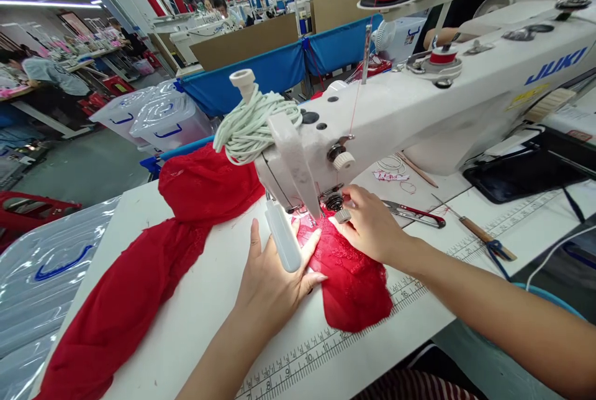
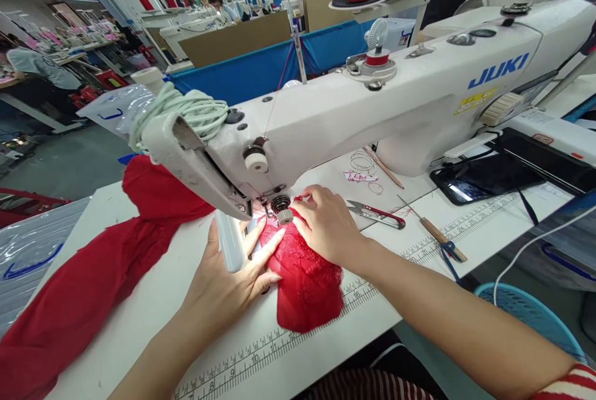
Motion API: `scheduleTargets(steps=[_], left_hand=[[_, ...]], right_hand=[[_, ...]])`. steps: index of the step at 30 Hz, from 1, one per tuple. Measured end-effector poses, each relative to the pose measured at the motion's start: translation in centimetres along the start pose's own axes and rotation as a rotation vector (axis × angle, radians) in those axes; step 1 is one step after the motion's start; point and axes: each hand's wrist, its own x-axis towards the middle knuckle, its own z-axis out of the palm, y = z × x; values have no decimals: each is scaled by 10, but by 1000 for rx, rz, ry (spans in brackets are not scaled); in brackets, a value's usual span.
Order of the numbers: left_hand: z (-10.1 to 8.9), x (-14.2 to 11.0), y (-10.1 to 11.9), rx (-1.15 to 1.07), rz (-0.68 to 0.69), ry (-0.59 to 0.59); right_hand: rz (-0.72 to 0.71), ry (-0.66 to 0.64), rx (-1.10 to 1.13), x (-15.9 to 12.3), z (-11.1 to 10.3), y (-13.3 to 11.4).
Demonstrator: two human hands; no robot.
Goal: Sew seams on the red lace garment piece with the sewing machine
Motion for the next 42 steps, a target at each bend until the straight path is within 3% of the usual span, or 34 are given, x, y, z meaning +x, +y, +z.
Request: scheduleTargets(steps=[7,18,27,35,42], left_hand=[[-1,0,0,40,17,17],[-2,0,1,1,-7,-4],[-2,0,0,45,22,-41],[0,-1,0,18,13,-5],[1,-1,0,45,25,8]], right_hand=[[14,-73,315,6,-16,7],[-37,-48,388,13,-16,7],[-65,-36,388,13,-16,9],[-76,99,374,18,-6,11],[-37,170,208,17,-2,4]])
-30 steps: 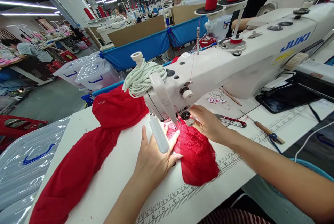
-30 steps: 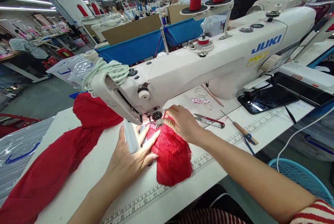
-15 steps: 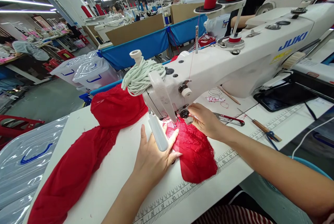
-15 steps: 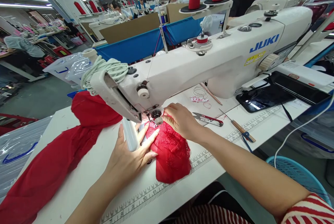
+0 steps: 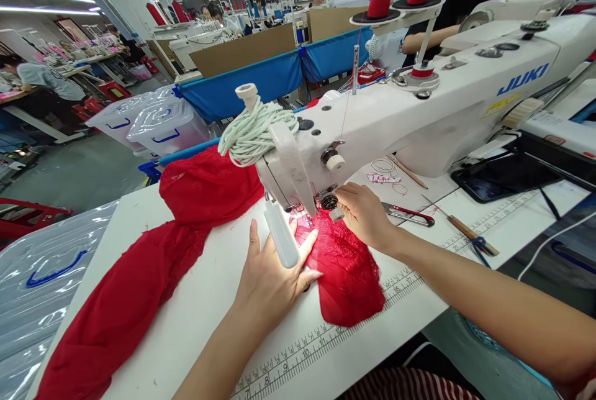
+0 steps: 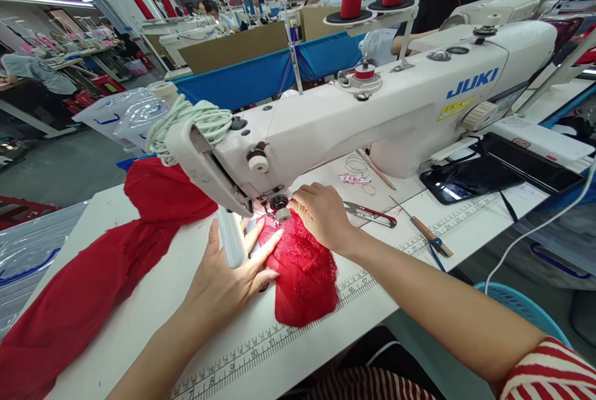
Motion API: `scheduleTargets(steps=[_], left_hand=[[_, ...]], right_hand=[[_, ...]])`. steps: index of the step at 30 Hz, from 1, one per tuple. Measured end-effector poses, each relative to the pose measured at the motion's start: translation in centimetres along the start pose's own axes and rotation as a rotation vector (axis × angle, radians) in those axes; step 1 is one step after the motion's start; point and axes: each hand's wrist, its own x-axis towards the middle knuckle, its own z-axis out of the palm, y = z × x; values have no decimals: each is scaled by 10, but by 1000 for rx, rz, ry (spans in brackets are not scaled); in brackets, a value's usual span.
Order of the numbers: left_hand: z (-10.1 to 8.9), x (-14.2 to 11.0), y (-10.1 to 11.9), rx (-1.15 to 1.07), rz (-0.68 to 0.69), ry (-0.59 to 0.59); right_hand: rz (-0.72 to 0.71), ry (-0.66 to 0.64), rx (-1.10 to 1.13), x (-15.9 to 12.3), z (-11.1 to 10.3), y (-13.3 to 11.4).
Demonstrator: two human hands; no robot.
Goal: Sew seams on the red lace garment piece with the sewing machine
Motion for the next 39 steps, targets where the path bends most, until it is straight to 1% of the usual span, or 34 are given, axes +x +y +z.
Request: scheduleTargets(steps=[4,10,13,17,19,21,25,30,35,39], left_hand=[[0,0,-1,-25,-13,7],[-1,-1,-2,-25,19,-7],[-1,0,-1,-46,-2,14],[0,0,0,-83,-22,6],[-1,0,-1,-73,-22,-8],[-1,0,-1,-44,-9,-22],[-1,0,-1,-20,-7,-17],[0,-1,0,-46,-4,19],[-2,-1,0,-40,-13,-38],[-3,0,-1,-53,3,-50]], right_hand=[[-17,4,-32,-1,1,1],[-51,26,-44,-1,2,3],[-54,23,-46,-1,3,3],[-58,21,-24,-1,4,6],[-64,3,-20,-2,6,7],[-80,-49,-33,-4,7,9],[-81,-143,-126,-7,10,8],[-38,-194,-231,-9,12,7],[-30,-232,-243,-9,12,7],[-33,-221,-235,-9,12,8]])
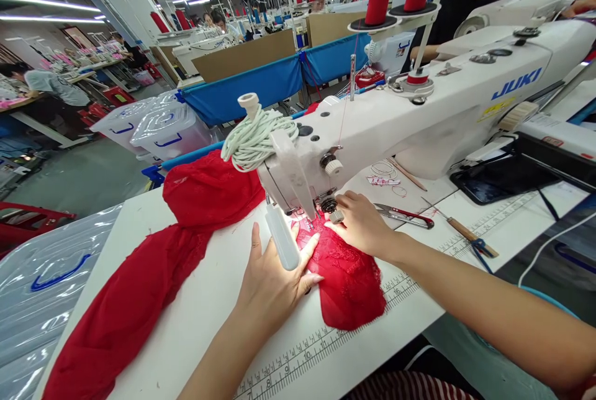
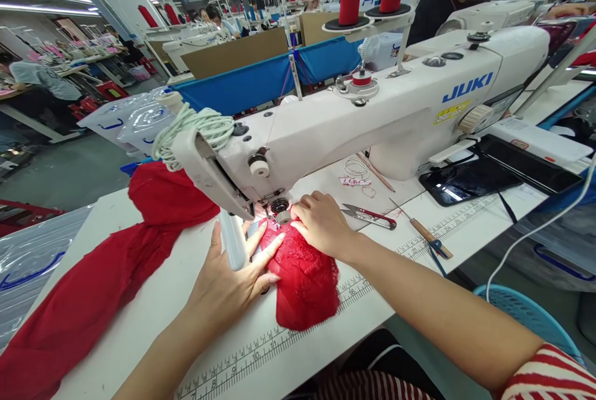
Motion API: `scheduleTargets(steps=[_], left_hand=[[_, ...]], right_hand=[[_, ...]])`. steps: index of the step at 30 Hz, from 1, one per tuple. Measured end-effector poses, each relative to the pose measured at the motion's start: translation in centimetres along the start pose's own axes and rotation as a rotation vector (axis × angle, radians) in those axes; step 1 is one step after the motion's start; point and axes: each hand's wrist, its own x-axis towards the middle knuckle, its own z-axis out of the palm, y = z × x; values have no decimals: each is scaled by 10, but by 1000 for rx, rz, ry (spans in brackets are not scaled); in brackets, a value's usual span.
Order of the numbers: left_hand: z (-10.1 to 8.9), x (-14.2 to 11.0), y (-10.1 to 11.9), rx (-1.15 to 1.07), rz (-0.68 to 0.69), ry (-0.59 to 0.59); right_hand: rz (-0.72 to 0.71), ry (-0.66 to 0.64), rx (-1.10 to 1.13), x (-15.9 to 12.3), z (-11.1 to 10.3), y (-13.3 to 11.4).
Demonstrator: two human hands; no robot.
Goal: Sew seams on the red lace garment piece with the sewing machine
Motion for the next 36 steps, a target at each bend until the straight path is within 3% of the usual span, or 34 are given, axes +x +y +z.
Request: scheduleTargets(steps=[11,17,22,26,28,31,33,36], left_hand=[[4,-2,0,-25,-11,35],[5,-1,0,-32,35,83],[-20,1,20,-73,-43,4],[-51,-8,35,-170,-87,-232],[-60,-17,34,-200,-226,-284],[-62,-33,28,-347,-558,-216],[-60,-41,26,-628,-714,-230],[-56,-50,30,-1189,-840,-372]], right_hand=[[98,40,68,-2,-2,-4],[181,-43,87,-6,-17,-14],[11,-223,122,-13,-32,-20],[-212,-340,347,-19,-42,-21],[-274,-392,513,-21,-47,-21],[-309,-453,811,-23,-54,-22],[-326,-471,980,-23,-56,-24],[-244,-376,1047,-22,-56,-26]])
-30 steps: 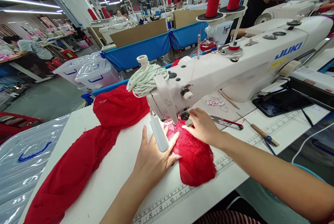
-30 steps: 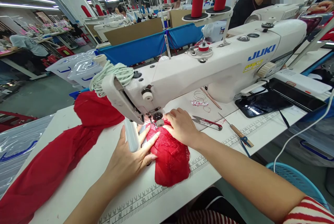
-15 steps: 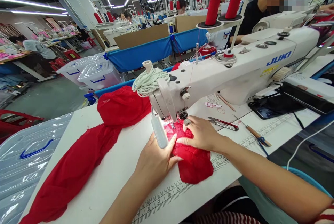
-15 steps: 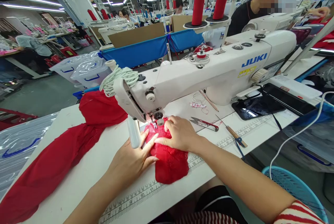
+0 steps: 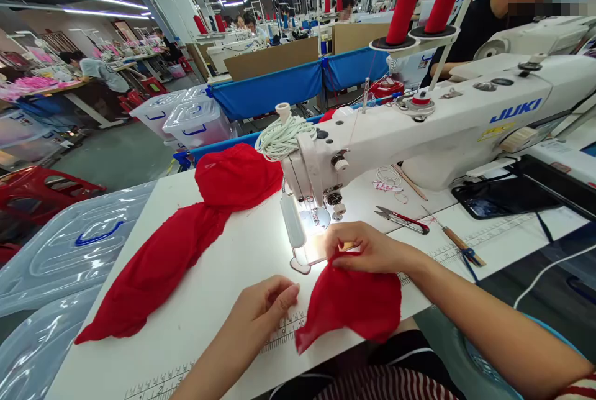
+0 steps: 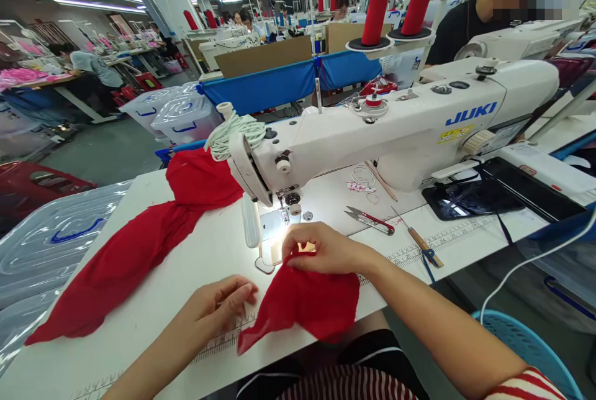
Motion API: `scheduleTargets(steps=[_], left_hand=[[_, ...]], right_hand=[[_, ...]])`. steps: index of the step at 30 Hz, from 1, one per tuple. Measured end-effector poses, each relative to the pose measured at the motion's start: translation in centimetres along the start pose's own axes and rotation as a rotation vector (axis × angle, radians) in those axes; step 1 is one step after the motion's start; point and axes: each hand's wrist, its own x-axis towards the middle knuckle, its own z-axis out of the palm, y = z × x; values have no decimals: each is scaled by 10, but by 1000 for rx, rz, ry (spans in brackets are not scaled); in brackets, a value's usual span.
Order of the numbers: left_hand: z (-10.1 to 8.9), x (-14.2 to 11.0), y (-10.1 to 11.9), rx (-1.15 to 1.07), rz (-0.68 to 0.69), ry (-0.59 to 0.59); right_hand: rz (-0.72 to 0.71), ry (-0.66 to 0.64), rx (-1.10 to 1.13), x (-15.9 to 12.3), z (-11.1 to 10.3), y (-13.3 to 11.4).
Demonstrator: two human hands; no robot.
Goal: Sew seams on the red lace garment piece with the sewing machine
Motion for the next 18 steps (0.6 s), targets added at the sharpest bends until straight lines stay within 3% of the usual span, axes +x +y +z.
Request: scheduleTargets(steps=[4,8,10,14,16,18], left_hand=[[9,-9,-2,-481,-137,-134],[21,-11,4,-605,-89,-108],[27,-6,9,-684,-70,-43],[36,9,15,-1047,-26,120],[37,16,16,-1213,-14,193],[37,21,16,-1322,-31,181]], right_hand=[[48,218,-66,1,2,2],[29,302,-111,0,3,4],[8,294,-117,0,4,4],[16,216,-164,-1,0,0],[69,144,-284,-2,-4,-5],[119,60,-438,-4,-9,-11]])
